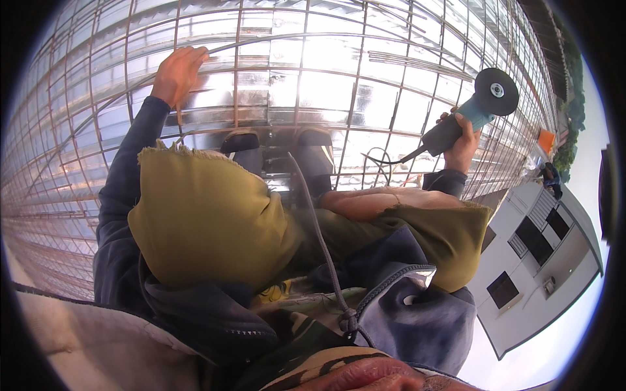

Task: The person uses an angle grinder to cut metal rods on a large wire mesh structure. They hold the rods with one hand and operate the grinder with the other, cutting multiple sections of the mesh framework.

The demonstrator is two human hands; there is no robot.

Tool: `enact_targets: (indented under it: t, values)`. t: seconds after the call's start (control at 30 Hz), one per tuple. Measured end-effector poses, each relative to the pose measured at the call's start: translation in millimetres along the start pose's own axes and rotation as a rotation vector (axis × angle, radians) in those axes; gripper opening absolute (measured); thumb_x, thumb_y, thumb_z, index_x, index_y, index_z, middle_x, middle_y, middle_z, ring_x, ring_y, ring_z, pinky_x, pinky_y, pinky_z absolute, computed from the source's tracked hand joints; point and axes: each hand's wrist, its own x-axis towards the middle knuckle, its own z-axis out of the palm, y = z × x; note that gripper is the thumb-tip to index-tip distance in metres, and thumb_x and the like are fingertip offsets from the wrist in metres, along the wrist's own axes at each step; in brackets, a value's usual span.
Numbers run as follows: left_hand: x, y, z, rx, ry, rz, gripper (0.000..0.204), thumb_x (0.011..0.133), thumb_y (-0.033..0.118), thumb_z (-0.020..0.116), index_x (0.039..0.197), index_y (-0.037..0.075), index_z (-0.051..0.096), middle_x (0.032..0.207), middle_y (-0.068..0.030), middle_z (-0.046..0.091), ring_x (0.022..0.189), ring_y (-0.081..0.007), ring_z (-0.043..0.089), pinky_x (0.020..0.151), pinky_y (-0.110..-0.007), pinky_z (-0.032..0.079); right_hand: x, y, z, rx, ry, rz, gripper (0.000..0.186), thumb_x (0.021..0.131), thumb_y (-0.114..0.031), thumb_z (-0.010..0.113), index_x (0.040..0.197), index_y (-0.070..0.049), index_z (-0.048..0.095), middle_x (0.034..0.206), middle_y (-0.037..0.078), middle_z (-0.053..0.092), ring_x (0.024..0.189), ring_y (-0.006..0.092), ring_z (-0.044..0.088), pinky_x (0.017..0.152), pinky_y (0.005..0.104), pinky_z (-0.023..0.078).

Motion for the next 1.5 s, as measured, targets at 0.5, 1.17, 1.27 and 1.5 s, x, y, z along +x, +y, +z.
enact_targets:
  t: [0.5,1.17,1.27,1.5]
  values:
    - [6.5,-7.7,-54.4,-0.260,-0.526,-0.246,0.055,0.113,0.050,0.050,0.100,0.002,0.074,0.091,-0.0215,0.075,0.090,-0.0451,0.069,0.084,-0.051,0.053,6.9,15.5,-14.0,0.018,0.036,0.154,0.045,0.096,-0.026,0.076,0.127,0.004,0.062,0.102,0.016,0.071,0.090,0.0272,0.073,0.079,0.0394,0.064]
    - [92.9,127.2,42.8,-0.083,0.031,-0.119,0.038,0.108,0.045,0.063,0.092,0.011,0.073,0.083,-0.0128,0.074,0.082,-0.0383,0.073,0.072,-0.054,0.057,10.9,-6.4,-3.1,0.034,-0.014,-0.067,0.028,0.097,-0.015,0.070,0.119,0.001,0.065,0.093,0.015,0.073,0.079,0.0290,0.074,0.073,0.0423,0.064]
    - [105.3,142.6,45.8,-0.028,-0.162,-0.192,0.045,0.111,0.048,0.059,0.100,0.009,0.077,0.085,-0.0144,0.076,0.085,-0.0392,0.074,0.077,-0.052,0.058,2.9,1.6,4.2,0.117,0.009,-0.056,0.035,0.090,-0.007,0.073,0.119,0.003,0.056,0.098,0.015,0.068,0.079,0.0307,0.075,0.071,0.0437,0.064]
    - [112.7,139.3,80.0,-0.068,-0.184,-0.119,0.053,0.112,0.053,0.053,0.096,0.009,0.078,0.084,-0.0172,0.076,0.086,-0.0400,0.074,0.080,-0.054,0.059,-26.1,14.6,-27.4,0.064,0.151,0.013,0.036,0.089,-0.008,0.073,0.118,0.003,0.056,0.100,0.016,0.067,0.082,0.0318,0.075,0.071,0.0436,0.065]
